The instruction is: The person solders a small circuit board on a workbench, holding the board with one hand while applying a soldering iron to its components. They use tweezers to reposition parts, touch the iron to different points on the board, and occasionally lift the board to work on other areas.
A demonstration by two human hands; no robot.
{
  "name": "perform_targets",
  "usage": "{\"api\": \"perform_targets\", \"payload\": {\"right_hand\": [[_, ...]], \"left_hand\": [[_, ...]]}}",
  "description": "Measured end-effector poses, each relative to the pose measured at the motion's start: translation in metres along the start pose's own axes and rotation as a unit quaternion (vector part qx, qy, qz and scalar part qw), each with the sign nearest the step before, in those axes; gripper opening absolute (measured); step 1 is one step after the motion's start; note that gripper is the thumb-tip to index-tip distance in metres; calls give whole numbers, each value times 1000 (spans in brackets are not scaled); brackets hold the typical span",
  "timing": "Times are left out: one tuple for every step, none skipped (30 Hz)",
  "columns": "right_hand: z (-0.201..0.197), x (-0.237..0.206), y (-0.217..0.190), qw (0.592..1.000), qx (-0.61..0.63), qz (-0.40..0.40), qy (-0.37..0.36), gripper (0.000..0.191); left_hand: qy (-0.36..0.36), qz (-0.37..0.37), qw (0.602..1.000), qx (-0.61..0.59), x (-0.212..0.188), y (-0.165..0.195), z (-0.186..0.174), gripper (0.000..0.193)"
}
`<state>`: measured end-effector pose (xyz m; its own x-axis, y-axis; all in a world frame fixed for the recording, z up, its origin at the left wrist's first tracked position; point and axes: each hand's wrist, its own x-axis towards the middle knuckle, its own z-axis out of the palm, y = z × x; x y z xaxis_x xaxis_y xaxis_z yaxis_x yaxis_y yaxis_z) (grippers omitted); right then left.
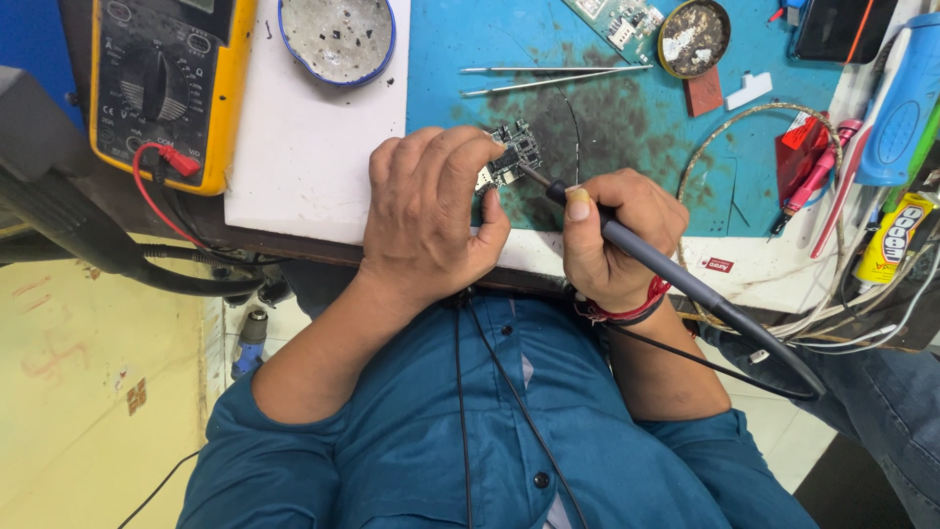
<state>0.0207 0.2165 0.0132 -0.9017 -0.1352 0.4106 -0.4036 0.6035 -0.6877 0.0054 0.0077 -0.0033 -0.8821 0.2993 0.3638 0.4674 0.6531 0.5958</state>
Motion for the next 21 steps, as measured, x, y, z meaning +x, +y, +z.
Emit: {"api": "perform_targets", "payload": {"right_hand": [[0,0,0,1000,0,0,1,16],[0,0,0,1000,0,0,1,16],[0,0,0,1000,-1,0,2,16],[0,0,0,1000,-1,-1,3,16],[0,0,0,1000,-2,0,1,16],[0,0,0,1000,-2,1,0,16],[0,0,0,1000,-2,3,-1,16],[-1,0,0,1000,-3,2,0,16],[-1,0,0,1000,-3,1,0,16],[-1,0,0,1000,-4,1,1,16],[-1,0,0,1000,-3,1,-1,16],[-1,0,0,1000,-2,2,-2,16],[-1,0,0,1000,-1,3,-3,16],[-1,0,0,1000,-1,2,-3,16],[-1,0,0,1000,0,2,-2,16],[-1,0,0,1000,0,2,-1,16],[-1,0,0,1000,-1,2,-1,16],[-1,0,0,1000,-1,2,-1,16],[-2,0,0,1000,-2,2,-1,16],[-2,0,0,1000,-2,2,-2,16],[-2,0,0,1000,-2,2,-3,16]], "left_hand": [[-1,0,1000,-1,0,0,0,50],[-1,0,1000,0,0,0,0,51],[-1,-1,1000,1,0,0,0,51],[-1,-1,1000,2,0,0,0,51],[0,0,1000,3,0,0,0,51],[0,1,1000,3,0,0,0,51],[0,1,1000,4,0,0,1,51],[0,1,1000,3,0,0,1,51],[0,1,1000,2,0,0,1,51],[0,1,1000,2,0,0,1,51],[0,1,1000,3,0,0,1,51],[0,1,1000,5,-1,0,0,51],[0,1,1000,6,-1,0,0,51],[1,2,1000,6,-1,0,0,51],[2,3,1000,6,-1,0,0,51],[4,3,1000,6,0,0,0,51],[4,4,1000,6,0,0,0,51],[4,4,1000,6,0,0,0,51],[4,4,1000,6,0,0,0,51],[3,4,1000,5,0,0,0,51],[2,3,1000,5,0,0,0,51]]}}
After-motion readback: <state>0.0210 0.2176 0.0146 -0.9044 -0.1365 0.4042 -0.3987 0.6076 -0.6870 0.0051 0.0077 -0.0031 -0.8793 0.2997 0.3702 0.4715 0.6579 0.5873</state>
